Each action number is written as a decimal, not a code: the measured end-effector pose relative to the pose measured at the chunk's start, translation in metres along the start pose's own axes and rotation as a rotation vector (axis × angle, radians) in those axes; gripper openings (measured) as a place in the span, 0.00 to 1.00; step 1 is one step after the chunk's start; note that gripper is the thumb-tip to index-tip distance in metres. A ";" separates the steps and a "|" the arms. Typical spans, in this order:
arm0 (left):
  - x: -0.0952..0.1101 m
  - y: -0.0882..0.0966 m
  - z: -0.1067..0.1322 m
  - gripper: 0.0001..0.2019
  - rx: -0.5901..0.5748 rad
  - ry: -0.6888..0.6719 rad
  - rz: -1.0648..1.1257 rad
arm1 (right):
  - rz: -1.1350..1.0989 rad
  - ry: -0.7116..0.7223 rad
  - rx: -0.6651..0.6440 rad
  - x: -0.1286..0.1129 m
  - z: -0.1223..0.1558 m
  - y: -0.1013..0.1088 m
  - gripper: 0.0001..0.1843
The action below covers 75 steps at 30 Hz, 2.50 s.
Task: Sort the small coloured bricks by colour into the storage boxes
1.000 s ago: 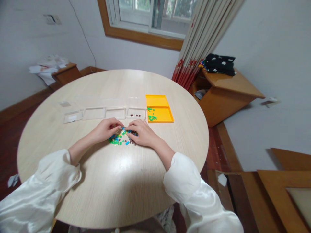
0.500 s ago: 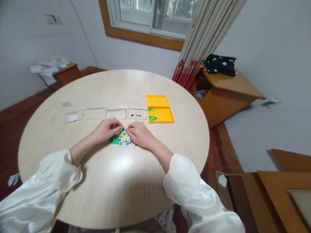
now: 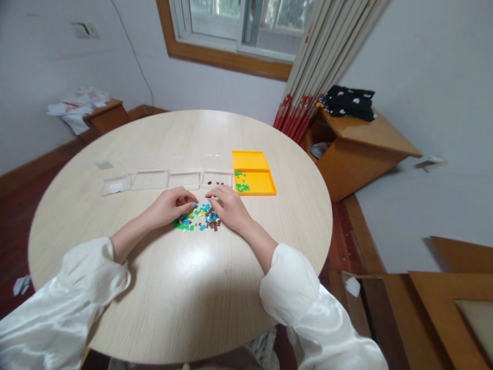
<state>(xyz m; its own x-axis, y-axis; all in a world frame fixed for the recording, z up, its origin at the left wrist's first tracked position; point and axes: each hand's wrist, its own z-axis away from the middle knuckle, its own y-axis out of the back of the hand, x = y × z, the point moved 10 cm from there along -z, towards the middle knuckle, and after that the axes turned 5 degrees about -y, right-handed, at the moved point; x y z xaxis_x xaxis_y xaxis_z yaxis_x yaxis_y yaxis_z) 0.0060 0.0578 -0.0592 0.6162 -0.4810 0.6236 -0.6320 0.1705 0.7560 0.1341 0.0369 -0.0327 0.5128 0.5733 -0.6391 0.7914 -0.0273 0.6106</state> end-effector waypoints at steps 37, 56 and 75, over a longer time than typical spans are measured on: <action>0.012 -0.007 0.001 0.13 -0.063 -0.085 -0.007 | 0.055 -0.048 0.003 0.012 -0.005 0.014 0.14; 0.000 -0.004 0.000 0.05 -0.027 -0.021 -0.038 | 0.122 -0.009 -0.264 0.005 0.002 -0.019 0.09; -0.021 0.062 0.009 0.05 0.473 0.080 -0.261 | 0.172 -0.004 -0.252 0.008 0.003 -0.026 0.10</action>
<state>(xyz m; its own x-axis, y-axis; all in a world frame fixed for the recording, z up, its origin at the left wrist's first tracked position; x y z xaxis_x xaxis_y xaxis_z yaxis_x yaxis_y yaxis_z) -0.0509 0.0709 -0.0272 0.8032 -0.3854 0.4543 -0.5842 -0.3603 0.7272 0.1191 0.0394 -0.0553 0.6339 0.5745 -0.5177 0.5854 0.0809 0.8067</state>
